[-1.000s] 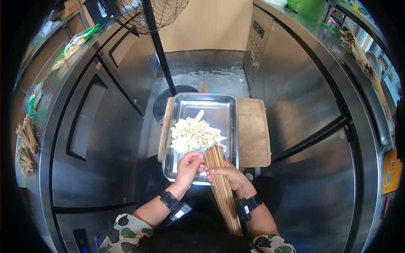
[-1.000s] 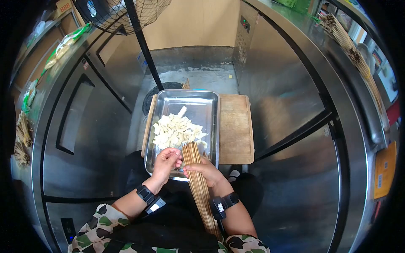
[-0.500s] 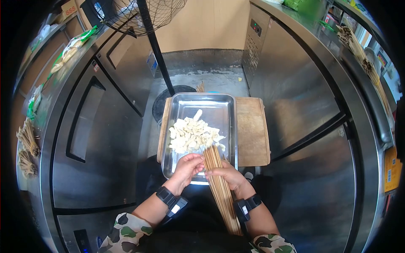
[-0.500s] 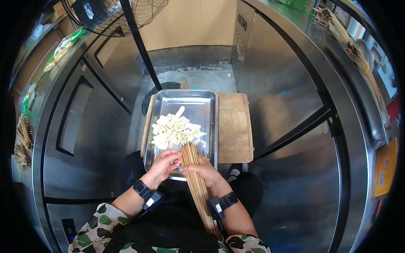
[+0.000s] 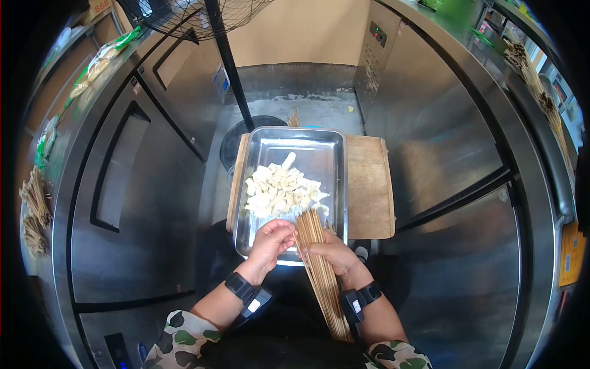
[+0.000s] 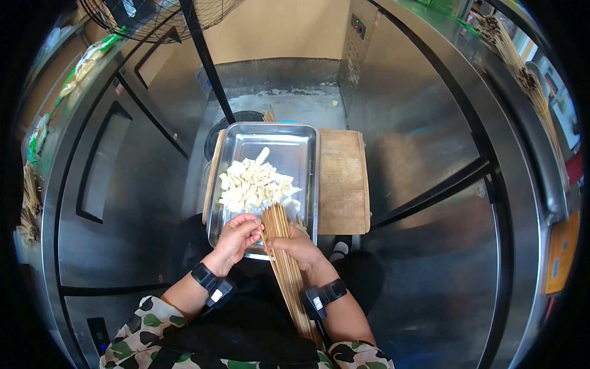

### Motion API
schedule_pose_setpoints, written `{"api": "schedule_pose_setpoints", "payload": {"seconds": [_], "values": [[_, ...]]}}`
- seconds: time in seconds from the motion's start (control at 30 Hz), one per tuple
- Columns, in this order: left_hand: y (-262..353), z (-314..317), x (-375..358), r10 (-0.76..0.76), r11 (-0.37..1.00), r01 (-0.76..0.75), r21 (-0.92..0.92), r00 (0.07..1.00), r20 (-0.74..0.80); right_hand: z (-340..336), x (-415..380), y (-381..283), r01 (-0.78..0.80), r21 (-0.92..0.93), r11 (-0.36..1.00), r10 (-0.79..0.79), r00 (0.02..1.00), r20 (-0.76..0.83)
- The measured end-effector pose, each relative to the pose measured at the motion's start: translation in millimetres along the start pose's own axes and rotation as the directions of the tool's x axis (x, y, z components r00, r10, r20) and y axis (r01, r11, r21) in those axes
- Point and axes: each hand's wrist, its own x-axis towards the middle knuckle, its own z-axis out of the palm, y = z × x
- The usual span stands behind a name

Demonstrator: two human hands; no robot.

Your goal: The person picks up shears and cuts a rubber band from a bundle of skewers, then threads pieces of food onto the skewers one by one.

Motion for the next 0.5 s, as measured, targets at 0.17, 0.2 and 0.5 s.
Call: {"api": "schedule_pose_setpoints", "payload": {"seconds": [0.17, 0.2, 0.5], "values": [[0.2, 7.1, -8.4, 0.196, 0.974, -0.195, 0.112, 0.981, -0.003, -2.8, 2.9, 2.7, -0.003, -0.003, 1.0, 0.003, 0.999, 0.036], [0.3, 7.7, -9.4, 0.213, 0.969, -0.21, 0.129, 0.977, -0.007, -0.9, 1.6, 0.9, -0.008, -0.01, 1.0, 0.008, 0.999, 0.032], [-1.1, 12.3, -8.3, 0.194, 0.97, -0.201, 0.137, 0.979, 0.064, 8.9, -7.1, -9.6, -0.036, -0.026, 0.999, 0.035, 0.999, -0.038]]}}
